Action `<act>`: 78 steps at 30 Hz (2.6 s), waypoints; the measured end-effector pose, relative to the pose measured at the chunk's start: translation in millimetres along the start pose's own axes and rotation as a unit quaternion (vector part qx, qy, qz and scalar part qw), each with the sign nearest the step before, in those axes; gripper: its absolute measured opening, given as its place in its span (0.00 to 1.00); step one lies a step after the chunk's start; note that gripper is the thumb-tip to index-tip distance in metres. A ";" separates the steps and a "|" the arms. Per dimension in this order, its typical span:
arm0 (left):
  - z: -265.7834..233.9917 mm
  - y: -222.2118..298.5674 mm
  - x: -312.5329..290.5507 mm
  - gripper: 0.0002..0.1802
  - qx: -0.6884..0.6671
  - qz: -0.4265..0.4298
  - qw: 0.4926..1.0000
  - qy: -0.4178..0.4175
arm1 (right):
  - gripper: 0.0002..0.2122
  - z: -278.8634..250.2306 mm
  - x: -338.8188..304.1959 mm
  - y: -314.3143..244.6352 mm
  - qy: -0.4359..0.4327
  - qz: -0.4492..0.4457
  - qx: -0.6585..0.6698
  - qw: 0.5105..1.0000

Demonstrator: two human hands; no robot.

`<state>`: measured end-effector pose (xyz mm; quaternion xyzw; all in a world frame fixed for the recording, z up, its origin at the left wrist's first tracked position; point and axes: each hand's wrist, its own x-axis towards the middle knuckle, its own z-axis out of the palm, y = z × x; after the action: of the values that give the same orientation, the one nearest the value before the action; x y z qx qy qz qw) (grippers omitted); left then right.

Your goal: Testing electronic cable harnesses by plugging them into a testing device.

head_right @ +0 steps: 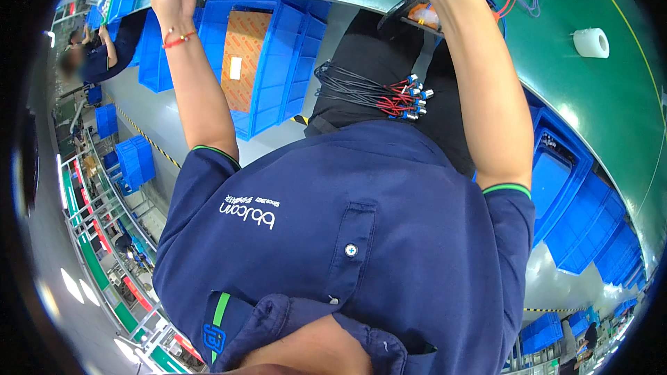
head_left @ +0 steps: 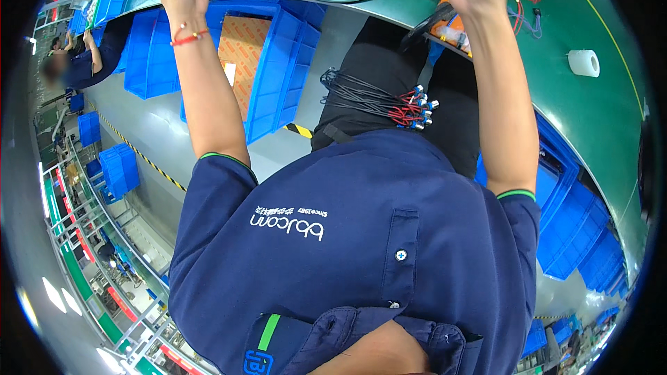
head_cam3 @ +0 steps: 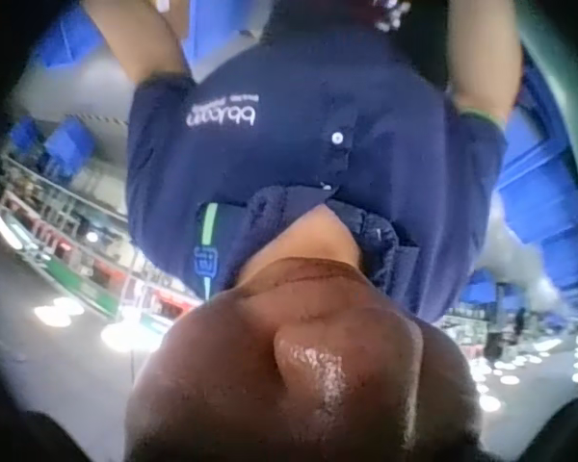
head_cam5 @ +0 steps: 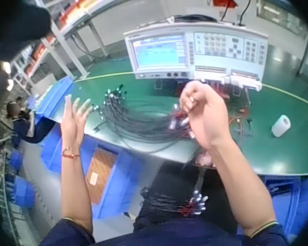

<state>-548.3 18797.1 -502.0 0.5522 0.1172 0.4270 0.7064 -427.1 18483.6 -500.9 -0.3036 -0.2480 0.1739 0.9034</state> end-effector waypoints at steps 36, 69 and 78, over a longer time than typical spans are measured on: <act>81.5 -38.2 -205.7 0.08 0.295 -0.115 0.748 -0.583 | 0.10 -86.9 -265.0 -46.3 0.200 0.291 -0.158 0.922; 167.6 -96.5 -280.7 0.17 -0.275 -0.607 0.665 -0.337 | 0.09 -181.4 -311.5 -149.5 0.344 -0.056 -0.067 0.935; 177.4 -107.2 -282.8 0.16 -0.453 -0.665 0.558 -0.202 | 0.12 -177.3 -307.3 -144.6 0.349 -0.020 -0.106 0.931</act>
<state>-556.4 18466.5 -618.6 -0.0037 0.0966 -0.2903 0.9520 -556.2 18149.6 -637.2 -0.4345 0.0599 0.0117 0.8986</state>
